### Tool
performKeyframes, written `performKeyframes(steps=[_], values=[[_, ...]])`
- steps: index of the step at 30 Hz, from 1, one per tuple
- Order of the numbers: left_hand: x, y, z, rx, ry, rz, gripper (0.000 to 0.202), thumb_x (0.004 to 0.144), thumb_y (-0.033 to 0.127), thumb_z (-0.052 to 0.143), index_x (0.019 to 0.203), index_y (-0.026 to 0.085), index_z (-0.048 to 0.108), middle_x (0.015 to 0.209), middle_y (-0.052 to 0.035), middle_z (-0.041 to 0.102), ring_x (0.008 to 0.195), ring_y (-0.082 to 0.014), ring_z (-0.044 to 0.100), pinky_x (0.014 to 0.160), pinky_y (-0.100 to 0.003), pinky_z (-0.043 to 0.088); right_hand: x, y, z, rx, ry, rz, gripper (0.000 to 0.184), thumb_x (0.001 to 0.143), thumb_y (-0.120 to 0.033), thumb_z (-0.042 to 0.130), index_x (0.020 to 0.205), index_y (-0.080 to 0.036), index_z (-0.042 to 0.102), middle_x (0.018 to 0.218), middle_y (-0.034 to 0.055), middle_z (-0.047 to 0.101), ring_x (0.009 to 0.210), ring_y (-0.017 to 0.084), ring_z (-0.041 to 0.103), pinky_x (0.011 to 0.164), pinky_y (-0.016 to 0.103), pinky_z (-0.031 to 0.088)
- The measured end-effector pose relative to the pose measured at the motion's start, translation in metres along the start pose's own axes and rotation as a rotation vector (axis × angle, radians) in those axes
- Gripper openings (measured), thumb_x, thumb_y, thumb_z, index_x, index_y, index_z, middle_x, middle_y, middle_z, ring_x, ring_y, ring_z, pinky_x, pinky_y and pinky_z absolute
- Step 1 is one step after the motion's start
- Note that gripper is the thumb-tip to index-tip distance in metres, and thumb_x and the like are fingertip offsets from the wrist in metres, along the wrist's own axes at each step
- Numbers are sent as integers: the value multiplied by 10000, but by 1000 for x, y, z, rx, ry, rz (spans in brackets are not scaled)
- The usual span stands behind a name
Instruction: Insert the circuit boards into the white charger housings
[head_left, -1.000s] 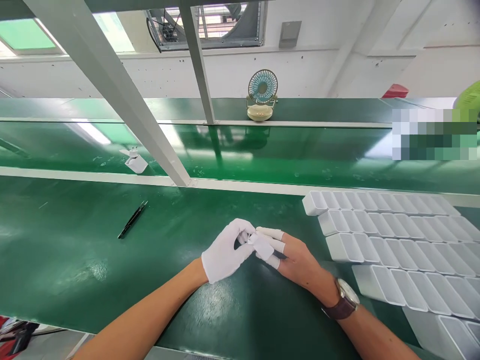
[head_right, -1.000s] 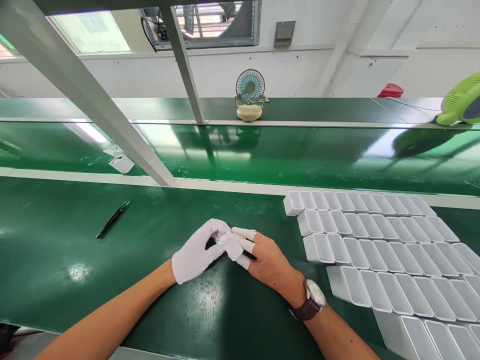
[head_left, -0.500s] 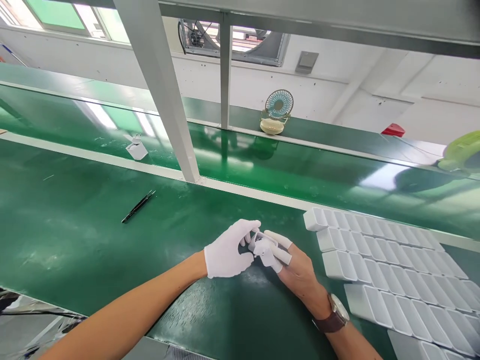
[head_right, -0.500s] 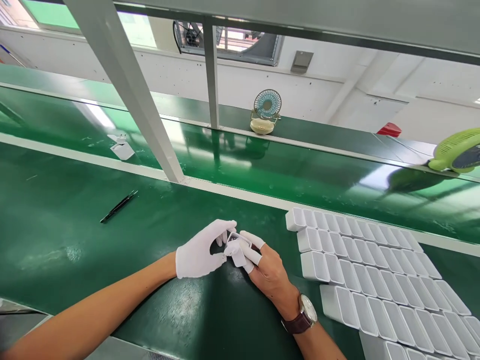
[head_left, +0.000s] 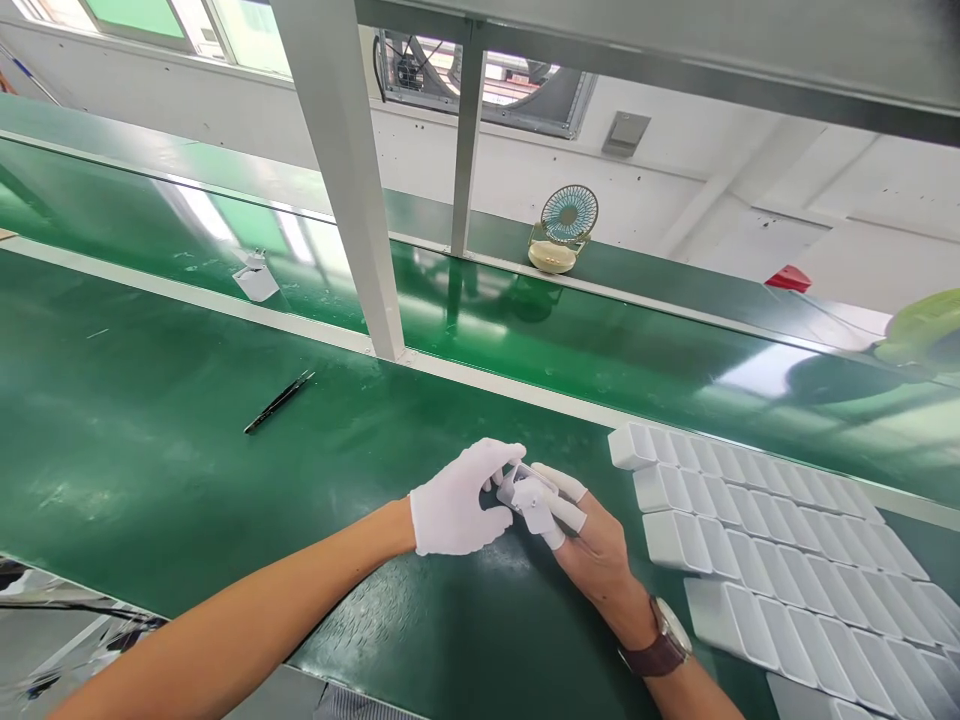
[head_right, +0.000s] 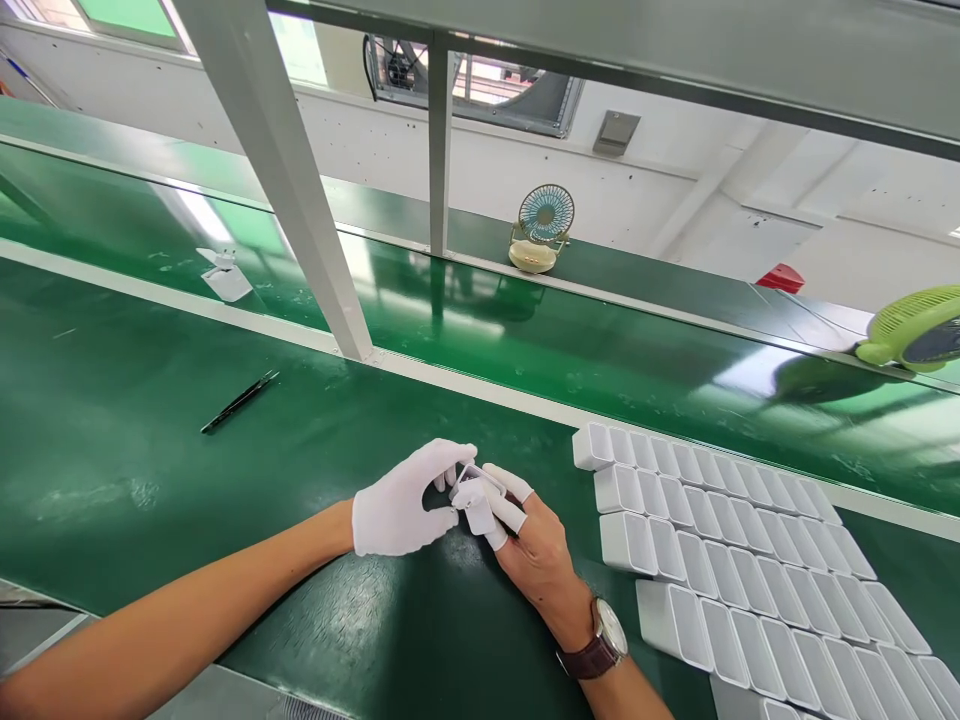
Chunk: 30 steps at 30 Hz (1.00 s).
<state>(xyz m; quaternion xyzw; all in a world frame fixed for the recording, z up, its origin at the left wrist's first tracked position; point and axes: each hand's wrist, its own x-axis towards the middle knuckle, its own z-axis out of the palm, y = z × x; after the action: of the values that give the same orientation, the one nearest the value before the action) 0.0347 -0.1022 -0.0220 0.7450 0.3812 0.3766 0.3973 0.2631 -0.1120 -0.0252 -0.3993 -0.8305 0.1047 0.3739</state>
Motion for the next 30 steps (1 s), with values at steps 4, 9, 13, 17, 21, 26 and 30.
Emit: performKeyframes(steps=[4, 9, 13, 17, 21, 26, 30], values=[[2, 6, -1, 53, 18, 32, 731, 805, 155, 685, 1471, 257, 401, 1278, -96, 537, 1022, -206, 564, 936, -420, 522, 1, -1, 2, 29, -61, 2, 400, 963, -180, 632, 1324, -349, 664, 1322, 73, 668, 1090, 211, 715, 896, 336, 623], [10, 31, -9, 141, -40, 61, 398, 849, 109, 611, 1206, 280, 654, 1170, -66, 619, 1109, -236, 585, 949, -396, 517, 4, -5, -2, 67, -132, 41, 394, 983, -194, 594, 1343, -349, 636, 1373, 58, 641, 1173, 205, 679, 983, 340, 587], [12, 35, -10, 97, -30, 62, 188, 851, 108, 602, 971, 235, 671, 1025, -46, 637, 974, -201, 600, 868, -355, 519, 4, -6, -2, 116, -150, 203, 396, 976, -290, 620, 1369, -312, 582, 1266, 46, 702, 1094, 205, 708, 933, 339, 605], [9, 24, -2, -2, 89, -57, 236, 852, 182, 667, 1076, 230, 609, 1060, -28, 621, 847, -151, 551, 814, -326, 507, 0, -1, 2, 131, -154, 259, 515, 947, -368, 658, 1433, -290, 504, 1304, 54, 695, 1147, 240, 697, 950, 378, 604], [9, 21, 1, -39, 119, -225, 135, 937, 330, 640, 1015, 221, 619, 976, -9, 610, 797, -137, 526, 781, -309, 490, -1, 1, 3, 130, -196, 298, 613, 932, -417, 677, 1484, -274, 451, 1336, 73, 678, 1160, 261, 689, 965, 413, 597], [12, 22, 1, 11, 139, -309, 233, 969, 429, 598, 1051, 213, 632, 859, 3, 600, 760, -144, 529, 727, -304, 481, 4, -2, -1, 164, -205, 309, 490, 938, -406, 668, 1392, -272, 542, 1289, 57, 692, 1149, 246, 686, 1017, 401, 573], [11, 21, 3, 0, 147, -297, 413, 978, 441, 596, 1342, 248, 566, 1130, -42, 671, 919, -179, 619, 802, -334, 534, 8, -3, -3, 190, -191, 231, 367, 971, -354, 629, 1331, -290, 595, 1274, 45, 690, 1133, 216, 687, 1017, 364, 573]])
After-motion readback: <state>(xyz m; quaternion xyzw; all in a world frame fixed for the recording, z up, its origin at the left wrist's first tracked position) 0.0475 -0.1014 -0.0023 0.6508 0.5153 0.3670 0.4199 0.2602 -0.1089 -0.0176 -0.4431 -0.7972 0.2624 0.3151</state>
